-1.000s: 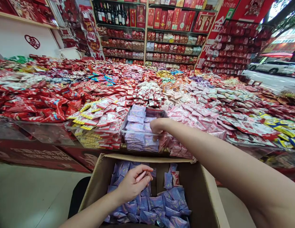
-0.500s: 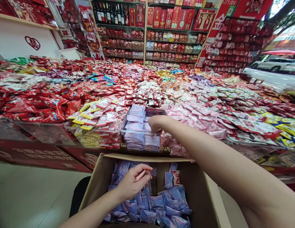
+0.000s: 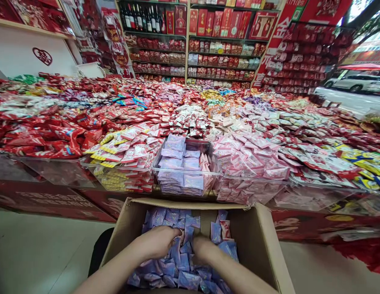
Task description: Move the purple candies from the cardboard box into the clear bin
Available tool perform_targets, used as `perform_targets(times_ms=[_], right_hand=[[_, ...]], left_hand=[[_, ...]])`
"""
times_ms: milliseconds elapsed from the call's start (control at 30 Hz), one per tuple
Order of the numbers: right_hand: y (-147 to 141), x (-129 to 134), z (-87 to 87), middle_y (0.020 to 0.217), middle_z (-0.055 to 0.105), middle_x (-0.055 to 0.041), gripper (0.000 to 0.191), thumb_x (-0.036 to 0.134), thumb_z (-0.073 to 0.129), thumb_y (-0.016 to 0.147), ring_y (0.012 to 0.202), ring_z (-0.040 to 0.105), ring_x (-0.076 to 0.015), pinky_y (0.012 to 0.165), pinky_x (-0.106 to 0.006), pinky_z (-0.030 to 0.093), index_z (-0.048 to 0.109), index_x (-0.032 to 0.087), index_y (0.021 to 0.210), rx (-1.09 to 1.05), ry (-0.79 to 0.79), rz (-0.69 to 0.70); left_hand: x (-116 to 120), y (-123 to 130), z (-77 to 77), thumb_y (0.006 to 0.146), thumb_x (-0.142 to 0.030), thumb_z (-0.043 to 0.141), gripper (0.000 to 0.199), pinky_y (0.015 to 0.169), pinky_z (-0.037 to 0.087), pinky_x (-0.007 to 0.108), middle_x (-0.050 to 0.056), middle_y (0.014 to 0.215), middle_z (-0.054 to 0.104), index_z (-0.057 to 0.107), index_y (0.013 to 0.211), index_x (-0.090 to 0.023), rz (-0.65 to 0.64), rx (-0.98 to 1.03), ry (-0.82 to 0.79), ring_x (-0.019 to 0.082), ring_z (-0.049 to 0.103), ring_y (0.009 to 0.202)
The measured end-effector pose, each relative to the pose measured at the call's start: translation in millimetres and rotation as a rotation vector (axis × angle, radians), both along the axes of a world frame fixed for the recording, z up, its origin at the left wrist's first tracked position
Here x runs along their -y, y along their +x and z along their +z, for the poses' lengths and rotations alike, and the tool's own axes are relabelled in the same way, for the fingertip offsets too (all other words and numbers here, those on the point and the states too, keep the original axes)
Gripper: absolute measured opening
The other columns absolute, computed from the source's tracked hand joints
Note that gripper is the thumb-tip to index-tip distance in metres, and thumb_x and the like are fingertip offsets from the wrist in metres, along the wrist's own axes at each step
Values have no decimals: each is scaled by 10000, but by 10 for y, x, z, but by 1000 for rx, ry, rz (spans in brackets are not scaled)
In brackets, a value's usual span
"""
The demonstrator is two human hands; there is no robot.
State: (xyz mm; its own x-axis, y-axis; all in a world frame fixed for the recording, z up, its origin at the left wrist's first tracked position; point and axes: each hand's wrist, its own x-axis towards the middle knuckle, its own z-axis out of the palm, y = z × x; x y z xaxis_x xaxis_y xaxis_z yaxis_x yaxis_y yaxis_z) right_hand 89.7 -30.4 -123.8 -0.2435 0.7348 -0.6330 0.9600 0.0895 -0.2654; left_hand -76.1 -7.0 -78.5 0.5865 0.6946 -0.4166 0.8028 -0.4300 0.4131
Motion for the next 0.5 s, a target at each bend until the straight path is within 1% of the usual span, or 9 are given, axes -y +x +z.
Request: perform_targets(times_ms=[33,67,133,167,267,333,400,467,500], right_hand=[[-52,8,-195,1009,610,-167,660,225,723,423,923,575,-310,776,-383,478,559,115,1052,51,-25,1],[-96,15,-332,1027,598,-186,760,198,741,364,935,562,-342,791,-429,465,534,111,1090,87,-24,-8],[-140,28,-463,1018,602,-188,861,148,753,282,916,566,-366,774,-463,469,520,123,1111,141,-45,42],[-140,33,-476,997,617,-169,820,136,750,280,897,577,-359,760,-459,478,547,145,1074,132,-24,72],[-69,25,-403,839,669,-79,464,132,729,342,793,623,-314,682,-405,518,645,205,793,64,37,187],[14,-3,-300,676,662,-29,264,95,700,368,700,639,-293,612,-376,524,621,223,585,8,92,198],[119,-47,-158,576,630,-15,244,24,655,375,626,634,-273,542,-341,507,591,222,502,-97,171,126],[240,-97,18,577,624,-22,254,-6,614,410,608,616,-246,520,-315,474,606,214,537,-251,267,20],[302,-120,111,595,626,-26,248,3,612,431,612,605,-231,524,-305,458,616,205,576,-328,275,-26]], left_hand=[[-2,-2,-9,674,-161,469,313,646,427,303,100,869,647,593,958,-203,0,5,-7,252,596,814],[-3,-5,-19,685,-175,468,315,663,426,298,95,892,644,584,976,-211,5,13,-17,246,591,838],[-3,-11,-39,690,-191,478,316,685,421,291,91,904,641,577,990,-215,20,23,-42,241,586,860],[-2,-14,-50,693,-194,480,313,691,418,290,92,905,641,577,990,-214,29,29,-49,240,585,864],[-3,-13,-71,717,-211,459,281,694,413,287,90,903,641,584,968,-216,50,76,-36,236,584,862],[-14,-9,-64,741,-227,434,254,690,410,281,85,886,644,595,938,-215,71,139,-35,227,586,847],[-35,-5,-37,745,-248,446,243,691,409,278,83,879,643,599,928,-206,99,202,-45,226,585,838],[-57,2,3,716,-288,508,296,703,408,279,78,913,636,576,991,-200,118,239,-55,230,576,854],[-64,11,23,692,-315,547,366,710,408,279,74,937,630,550,1040,-201,122,266,-70,230,570,863]])
